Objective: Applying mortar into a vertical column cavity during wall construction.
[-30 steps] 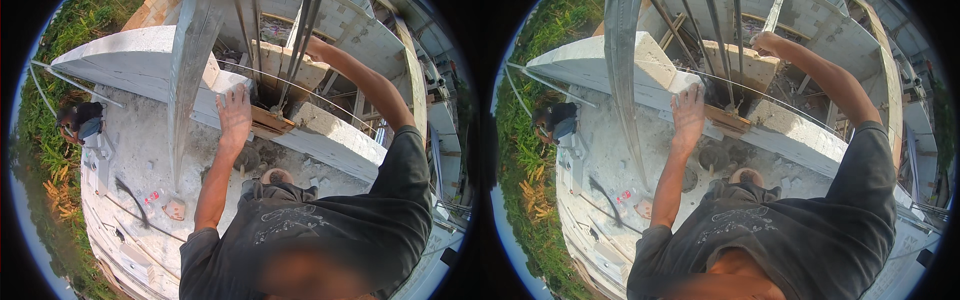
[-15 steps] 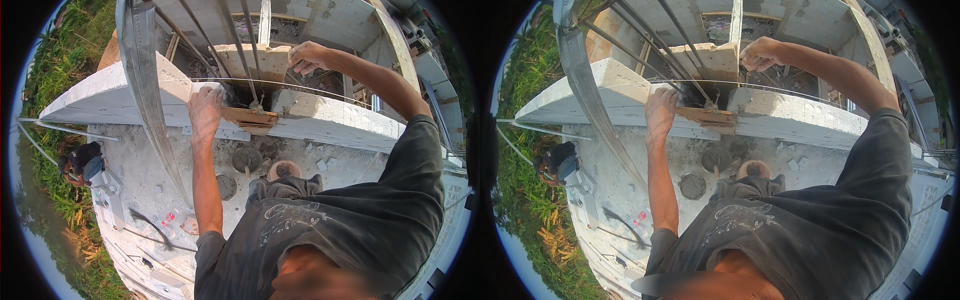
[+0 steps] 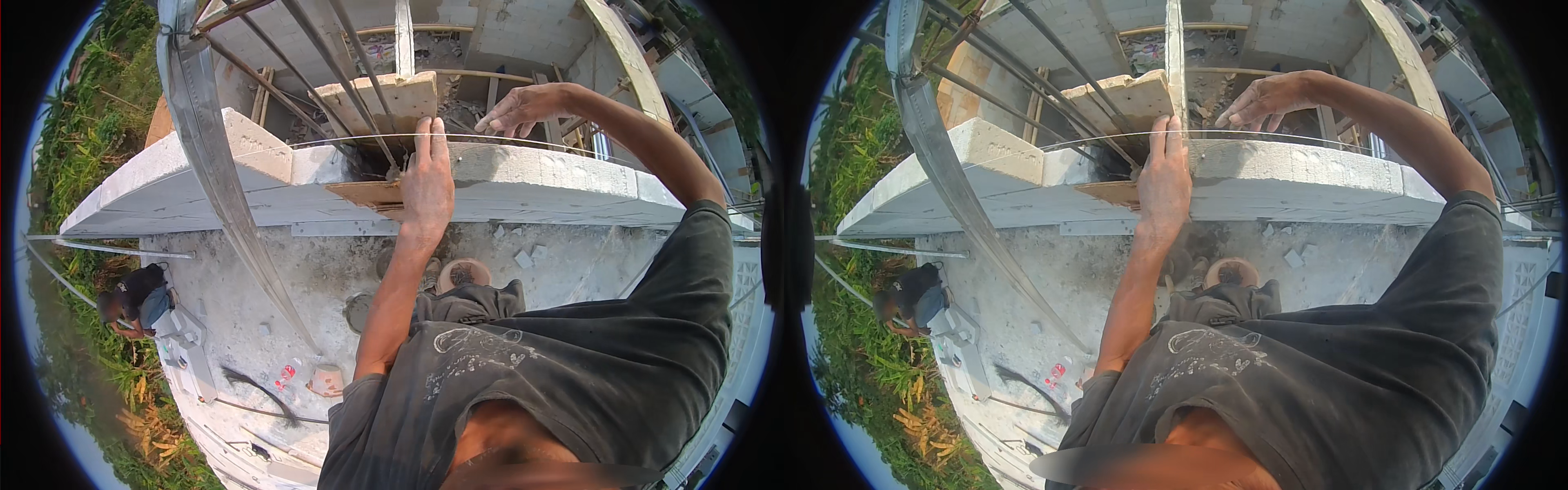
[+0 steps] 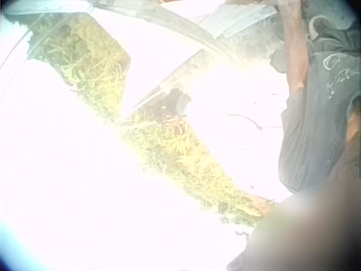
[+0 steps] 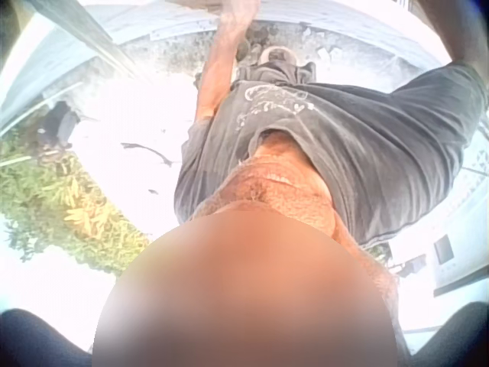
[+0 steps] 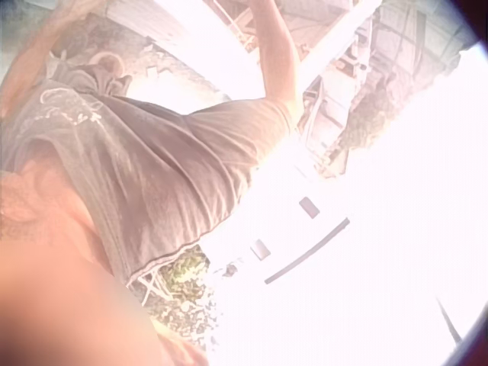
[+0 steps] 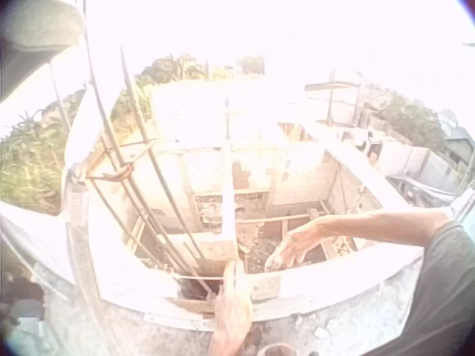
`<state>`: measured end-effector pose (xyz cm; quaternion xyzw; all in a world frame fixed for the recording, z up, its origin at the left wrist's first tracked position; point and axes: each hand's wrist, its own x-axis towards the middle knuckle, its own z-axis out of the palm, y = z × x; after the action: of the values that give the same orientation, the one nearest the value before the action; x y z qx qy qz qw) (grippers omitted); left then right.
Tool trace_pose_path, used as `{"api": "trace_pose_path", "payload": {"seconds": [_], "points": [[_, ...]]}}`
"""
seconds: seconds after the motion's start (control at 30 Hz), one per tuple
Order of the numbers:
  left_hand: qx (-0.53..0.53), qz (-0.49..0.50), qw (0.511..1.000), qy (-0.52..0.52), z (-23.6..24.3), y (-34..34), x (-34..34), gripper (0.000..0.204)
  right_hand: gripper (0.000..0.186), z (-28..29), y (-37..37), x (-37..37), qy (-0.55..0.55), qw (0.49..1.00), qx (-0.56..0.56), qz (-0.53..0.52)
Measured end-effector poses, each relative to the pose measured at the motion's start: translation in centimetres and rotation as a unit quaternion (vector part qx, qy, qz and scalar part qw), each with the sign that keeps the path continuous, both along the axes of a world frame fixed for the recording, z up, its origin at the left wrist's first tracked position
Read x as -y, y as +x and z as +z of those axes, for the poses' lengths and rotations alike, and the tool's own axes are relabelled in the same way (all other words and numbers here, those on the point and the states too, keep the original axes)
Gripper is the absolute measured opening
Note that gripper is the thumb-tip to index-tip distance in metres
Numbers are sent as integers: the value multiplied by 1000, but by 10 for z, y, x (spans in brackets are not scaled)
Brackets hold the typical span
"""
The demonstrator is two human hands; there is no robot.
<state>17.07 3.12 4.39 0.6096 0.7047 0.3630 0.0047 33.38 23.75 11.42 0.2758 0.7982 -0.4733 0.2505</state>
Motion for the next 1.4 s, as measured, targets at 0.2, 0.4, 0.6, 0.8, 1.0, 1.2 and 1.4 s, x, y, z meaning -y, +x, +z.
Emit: {"api": "trace_pose_path", "payload": {"seconds": [0.2, 0.4, 0.6, 0.8, 1.0, 1.2, 1.4], "points": [[-141, -14, 987, -73, 12, 9, -20, 46, 51, 11, 19, 13, 34, 999, 6, 3], [-153, -36, 986, -50, -22, 20, -42, 20, 43, 44, 26, 22, 140, 988, 44, 43], [-116, -28, 993, -4, -38, 15, -46, 7, 21, 147, 56, 107, 632, 749, -192, -40], [-28, -31, 998, 52, -46, 10, -44, 10, 38, 66, 44, 241, 361, 899, -248, -3], [-4, -81, 995, 64, -42, 9, -46, 7, 49, -56, -7, 154, 634, 726, -249, -91], [-5, -49, 999, -1, -41, 16, -43, 10, 52, -83, -7, 128, 635, 745, -193, -72], [-4, -67, 998, 20, -39, 3, -32, 18, 35, -89, -8, 103, 623, 747, -231, -39]]}}
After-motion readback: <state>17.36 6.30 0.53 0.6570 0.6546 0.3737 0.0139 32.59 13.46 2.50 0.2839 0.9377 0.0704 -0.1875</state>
